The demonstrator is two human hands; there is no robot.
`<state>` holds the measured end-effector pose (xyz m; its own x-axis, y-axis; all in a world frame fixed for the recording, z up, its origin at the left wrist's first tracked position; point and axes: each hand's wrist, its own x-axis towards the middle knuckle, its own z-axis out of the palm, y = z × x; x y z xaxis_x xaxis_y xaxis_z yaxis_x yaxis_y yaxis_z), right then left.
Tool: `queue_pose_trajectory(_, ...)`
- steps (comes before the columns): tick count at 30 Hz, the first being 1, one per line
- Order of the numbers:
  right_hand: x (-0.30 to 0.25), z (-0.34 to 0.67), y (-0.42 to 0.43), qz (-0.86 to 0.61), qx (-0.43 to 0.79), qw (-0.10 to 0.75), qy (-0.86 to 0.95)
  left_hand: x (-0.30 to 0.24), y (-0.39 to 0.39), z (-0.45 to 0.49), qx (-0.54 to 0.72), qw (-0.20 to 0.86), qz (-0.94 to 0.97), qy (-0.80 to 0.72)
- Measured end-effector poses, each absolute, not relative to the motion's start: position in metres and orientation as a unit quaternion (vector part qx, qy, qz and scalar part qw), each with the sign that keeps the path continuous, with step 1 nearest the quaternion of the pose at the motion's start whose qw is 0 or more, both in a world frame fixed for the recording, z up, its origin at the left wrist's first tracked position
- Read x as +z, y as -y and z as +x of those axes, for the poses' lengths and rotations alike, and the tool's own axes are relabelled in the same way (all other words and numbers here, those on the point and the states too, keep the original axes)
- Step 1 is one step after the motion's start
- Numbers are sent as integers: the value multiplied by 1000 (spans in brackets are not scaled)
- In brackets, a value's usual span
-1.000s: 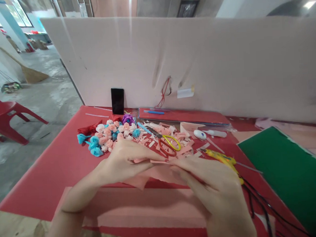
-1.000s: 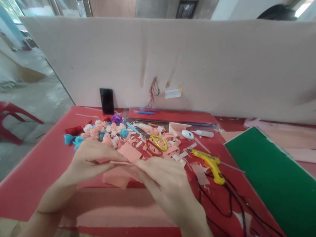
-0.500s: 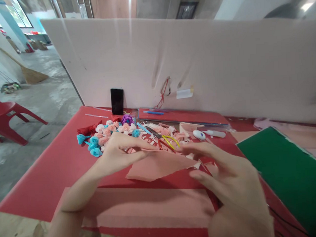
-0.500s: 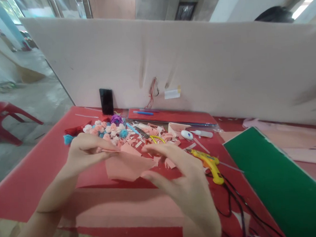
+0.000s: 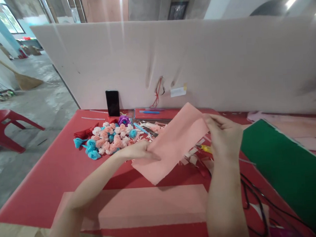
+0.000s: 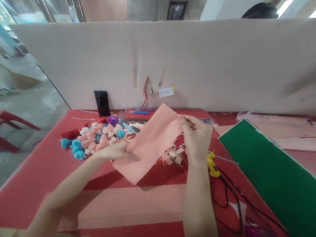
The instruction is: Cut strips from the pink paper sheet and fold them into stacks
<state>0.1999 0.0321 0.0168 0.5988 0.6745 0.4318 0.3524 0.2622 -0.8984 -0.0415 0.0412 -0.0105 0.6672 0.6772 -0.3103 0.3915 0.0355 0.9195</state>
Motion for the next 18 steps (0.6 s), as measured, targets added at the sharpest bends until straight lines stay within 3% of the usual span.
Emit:
queue_pose_trajectory(11, 20, 207, -34, -549, 227, 707, 384, -1, -31, -42, 82, 616, 682, -386)
queue_pose_trajectory(18, 26, 198, -31, -537, 221, 733, 352, 7, -29, -43, 82, 613, 683, -390)
